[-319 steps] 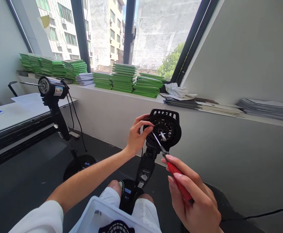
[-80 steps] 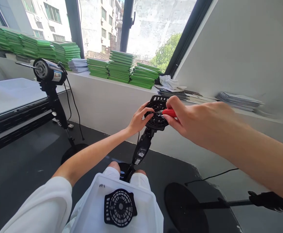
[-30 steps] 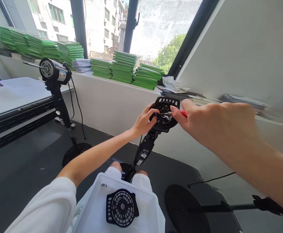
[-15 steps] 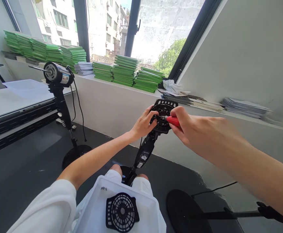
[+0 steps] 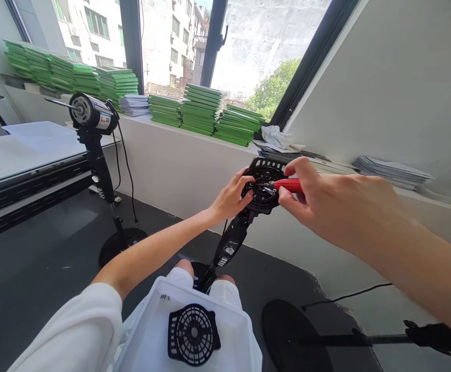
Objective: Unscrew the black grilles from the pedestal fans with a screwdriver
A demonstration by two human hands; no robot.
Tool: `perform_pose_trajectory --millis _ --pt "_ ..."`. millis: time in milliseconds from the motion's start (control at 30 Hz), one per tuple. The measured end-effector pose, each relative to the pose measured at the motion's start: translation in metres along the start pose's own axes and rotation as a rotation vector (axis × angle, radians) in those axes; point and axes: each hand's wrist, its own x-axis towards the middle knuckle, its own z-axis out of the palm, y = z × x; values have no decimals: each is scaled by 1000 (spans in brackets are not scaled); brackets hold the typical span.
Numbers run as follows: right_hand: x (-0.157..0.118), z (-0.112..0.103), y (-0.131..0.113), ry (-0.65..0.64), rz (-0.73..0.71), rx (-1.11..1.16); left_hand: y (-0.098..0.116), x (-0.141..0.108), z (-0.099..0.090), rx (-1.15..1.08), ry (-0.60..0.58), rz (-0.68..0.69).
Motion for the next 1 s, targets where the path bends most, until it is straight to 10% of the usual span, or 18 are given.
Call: perform_pose_trajectory --millis 1000 --pt "-4 -1 -1 128 36 -34 -6 -1 -3 106 -78 94"
